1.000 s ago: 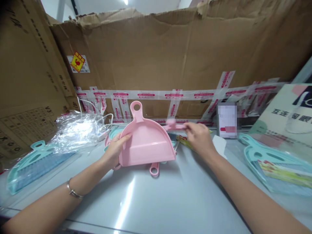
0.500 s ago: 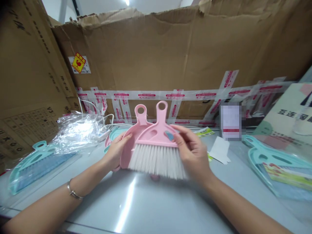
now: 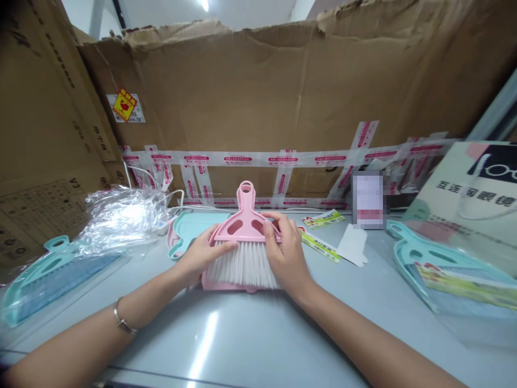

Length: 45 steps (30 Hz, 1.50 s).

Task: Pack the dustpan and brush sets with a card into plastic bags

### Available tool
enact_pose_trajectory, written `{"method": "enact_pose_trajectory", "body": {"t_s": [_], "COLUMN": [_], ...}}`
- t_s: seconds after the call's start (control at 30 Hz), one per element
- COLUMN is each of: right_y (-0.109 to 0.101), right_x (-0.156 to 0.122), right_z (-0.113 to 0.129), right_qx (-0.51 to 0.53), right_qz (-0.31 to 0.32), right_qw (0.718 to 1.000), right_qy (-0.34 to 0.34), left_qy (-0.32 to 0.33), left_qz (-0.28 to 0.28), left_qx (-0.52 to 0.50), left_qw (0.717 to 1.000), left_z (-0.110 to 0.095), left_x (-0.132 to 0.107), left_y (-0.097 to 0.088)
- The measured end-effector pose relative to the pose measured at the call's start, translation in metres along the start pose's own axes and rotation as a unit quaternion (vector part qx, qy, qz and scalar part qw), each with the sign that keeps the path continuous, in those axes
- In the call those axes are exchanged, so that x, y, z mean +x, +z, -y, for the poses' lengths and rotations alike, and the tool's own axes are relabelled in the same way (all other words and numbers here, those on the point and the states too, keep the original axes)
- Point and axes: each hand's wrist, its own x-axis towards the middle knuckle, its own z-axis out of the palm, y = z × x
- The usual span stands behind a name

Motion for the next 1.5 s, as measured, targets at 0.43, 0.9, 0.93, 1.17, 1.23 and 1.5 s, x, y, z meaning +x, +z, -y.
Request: {"method": "enact_pose_trajectory", "body": {"t_s": [0.43, 0.9, 0.93, 1.17, 1.23, 1.5], "right_y": [-0.002, 0.014, 0.009, -0.026, -0.023, -0.011], "right_x": [0.075, 0.080, 0.079, 0.048, 0.041, 0.033], "right_z": [0.001, 0.003, 0.001, -0.026, -0.027, -0.018], "right_qx": [0.213, 0.210, 0.214, 0.305, 0.310, 0.245], "right_qz": [0.289, 0.274, 0.280, 0.399, 0.365, 0.302], "right_qw": [0.905, 0.907, 0.902, 0.811, 0.823, 0.879], "right_qy": [0.229, 0.241, 0.249, 0.300, 0.304, 0.276], "left_qy": [-0.031, -0.045, -0.047, -0.065, -0.065, -0.033], "left_qz": [0.016, -0.016, -0.013, 0.004, 0.007, -0.015], "left_qx": [-0.018, 0.001, -0.008, -0.088, -0.081, -0.020], "left_qw": [0.999, 0.999, 0.999, 0.994, 0.995, 0.999], "left_z": [-0.002, -0.003, -0.003, -0.003, -0.004, -0.006], "left_x": [0.000, 0.003, 0.004, 0.004, 0.004, 0.005], "left_y": [-0.004, -0.007, -0.008, -0.010, -0.010, -0.012]}}
